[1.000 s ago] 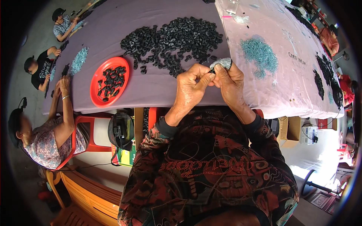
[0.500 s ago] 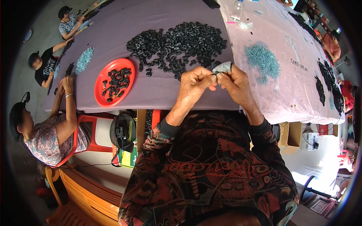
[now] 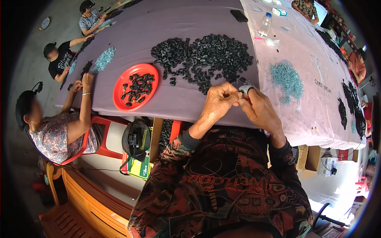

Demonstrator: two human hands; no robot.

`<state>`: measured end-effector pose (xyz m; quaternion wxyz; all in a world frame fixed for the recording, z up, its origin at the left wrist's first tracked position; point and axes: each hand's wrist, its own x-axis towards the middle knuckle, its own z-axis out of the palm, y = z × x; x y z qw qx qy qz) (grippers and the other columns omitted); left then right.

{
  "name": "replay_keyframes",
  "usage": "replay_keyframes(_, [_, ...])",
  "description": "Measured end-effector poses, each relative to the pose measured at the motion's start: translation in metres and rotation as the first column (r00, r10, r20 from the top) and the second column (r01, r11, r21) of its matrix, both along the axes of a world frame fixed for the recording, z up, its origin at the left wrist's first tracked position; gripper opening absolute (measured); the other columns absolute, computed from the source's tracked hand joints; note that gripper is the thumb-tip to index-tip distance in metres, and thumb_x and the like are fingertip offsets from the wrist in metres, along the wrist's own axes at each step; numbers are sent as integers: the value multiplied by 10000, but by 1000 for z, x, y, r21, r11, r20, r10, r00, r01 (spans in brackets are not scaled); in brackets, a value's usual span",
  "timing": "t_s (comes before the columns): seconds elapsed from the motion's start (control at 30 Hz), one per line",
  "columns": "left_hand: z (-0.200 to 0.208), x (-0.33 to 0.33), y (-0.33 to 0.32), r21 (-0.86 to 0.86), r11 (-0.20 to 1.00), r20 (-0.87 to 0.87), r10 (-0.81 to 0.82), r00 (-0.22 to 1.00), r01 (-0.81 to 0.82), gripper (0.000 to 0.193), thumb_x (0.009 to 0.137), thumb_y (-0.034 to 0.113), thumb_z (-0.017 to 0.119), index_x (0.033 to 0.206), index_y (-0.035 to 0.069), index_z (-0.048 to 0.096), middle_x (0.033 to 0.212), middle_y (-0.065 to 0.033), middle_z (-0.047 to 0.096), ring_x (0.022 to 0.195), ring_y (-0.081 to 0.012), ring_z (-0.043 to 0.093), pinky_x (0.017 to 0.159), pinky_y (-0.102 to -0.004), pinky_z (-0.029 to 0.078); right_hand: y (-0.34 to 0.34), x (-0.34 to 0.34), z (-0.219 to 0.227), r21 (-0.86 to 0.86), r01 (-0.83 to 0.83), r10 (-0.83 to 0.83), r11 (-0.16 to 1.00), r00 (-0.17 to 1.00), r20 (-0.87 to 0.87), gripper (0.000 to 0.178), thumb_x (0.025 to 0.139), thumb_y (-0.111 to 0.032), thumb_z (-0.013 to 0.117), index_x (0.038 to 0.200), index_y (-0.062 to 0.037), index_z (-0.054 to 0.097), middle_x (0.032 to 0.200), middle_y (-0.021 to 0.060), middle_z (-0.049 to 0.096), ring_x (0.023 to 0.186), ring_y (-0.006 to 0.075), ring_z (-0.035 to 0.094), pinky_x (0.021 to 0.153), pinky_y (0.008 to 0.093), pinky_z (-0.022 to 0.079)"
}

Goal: Assembling small black and blue plastic components at a workshop table.

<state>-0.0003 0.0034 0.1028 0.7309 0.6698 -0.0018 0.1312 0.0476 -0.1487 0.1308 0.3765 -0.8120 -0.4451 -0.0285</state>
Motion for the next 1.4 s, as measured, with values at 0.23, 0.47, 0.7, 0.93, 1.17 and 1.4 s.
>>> replay_keyframes(0.23, [-5,2,2,-64,998,-30,-6,1000,4,88,813,25,600,740,-21,614,673,-52,613,622,-84,552,580,-230,445,7,1,-11,-74,86,-71,994,979,191,421,755,-339,677,795,30,479,772,177,530,697,361,564,584,422,446])
replay_keyframes(0.47, [-12,4,0,-124,992,-20,16,1000,-18,103,781,50,619,712,-27,619,629,-47,608,578,-69,526,537,-227,409,10,0,-21,-100,206,-171,973,944,281,417,729,-381,686,763,-7,505,709,141,561,628,325,587,531,396,453])
replay_keyframes(0.7, [-9,3,5,-1,1000,-100,-17,995,17,93,800,26,604,722,-24,605,667,-69,621,621,-93,571,589,-229,454,11,-1,-22,-122,228,-188,966,943,275,418,694,-391,710,709,-27,505,650,117,563,589,307,590,501,389,450])
replay_keyframes(0.93, [-9,4,7,86,996,-83,-25,996,33,129,805,55,605,699,-19,607,643,-55,620,596,-76,547,558,-216,429,12,1,-25,-96,222,-187,970,940,286,370,703,-344,698,705,-29,504,645,116,565,570,299,591,485,389,448])
replay_keyframes(1.17, [-11,5,7,138,988,-85,-50,995,61,152,808,84,600,699,-21,614,647,-58,621,592,-74,535,547,-223,422,13,3,-28,-78,220,-184,972,929,321,355,690,-333,695,694,-37,499,632,103,554,551,293,586,473,382,446])
replay_keyframes(1.4, [-9,3,5,77,996,-9,-42,999,42,187,751,112,629,626,-25,605,543,-19,522,522,-65,440,459,-257,341,11,4,-28,-7,187,-173,982,920,351,365,659,-334,708,647,-41,491,592,85,528,515,270,569,450,361,436])
